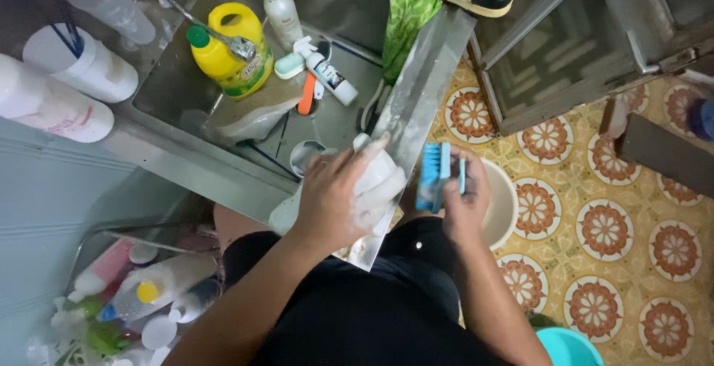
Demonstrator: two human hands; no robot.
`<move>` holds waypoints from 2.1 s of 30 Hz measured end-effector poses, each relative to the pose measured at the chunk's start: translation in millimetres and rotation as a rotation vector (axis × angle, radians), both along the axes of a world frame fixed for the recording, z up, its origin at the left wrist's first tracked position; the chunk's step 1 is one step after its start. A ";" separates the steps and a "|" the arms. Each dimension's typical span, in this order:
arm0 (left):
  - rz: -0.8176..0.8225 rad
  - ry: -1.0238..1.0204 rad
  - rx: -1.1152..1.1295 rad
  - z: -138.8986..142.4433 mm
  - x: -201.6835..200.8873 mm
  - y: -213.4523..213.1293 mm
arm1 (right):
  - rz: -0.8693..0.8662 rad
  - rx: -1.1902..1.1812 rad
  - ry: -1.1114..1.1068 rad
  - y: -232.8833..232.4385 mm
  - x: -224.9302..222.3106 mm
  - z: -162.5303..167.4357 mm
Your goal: The person washes white sneakers at a stainless steel sink. They scrub the shoes with a blue sponge, rinse them under the tap, wipe the uppers with a white pad, and finish scrubbing with an orange brush.
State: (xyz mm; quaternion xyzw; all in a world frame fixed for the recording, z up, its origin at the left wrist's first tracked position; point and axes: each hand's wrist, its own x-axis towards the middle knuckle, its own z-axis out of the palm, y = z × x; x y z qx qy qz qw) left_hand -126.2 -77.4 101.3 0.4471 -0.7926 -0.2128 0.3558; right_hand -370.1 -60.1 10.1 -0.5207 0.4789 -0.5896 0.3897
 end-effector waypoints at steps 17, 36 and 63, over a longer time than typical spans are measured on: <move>0.046 0.001 -0.134 3.1 10.1 5.0 | 0.213 -0.378 0.636 -0.6 47.5 71.2; -0.019 0.042 -0.012 -1.0 8.8 0.0 | 0.200 -0.339 0.620 2.9 42.2 57.2; 0.009 0.167 0.040 -33.8 17.7 1.1 | 0.101 -0.252 0.802 22.9 76.0 70.7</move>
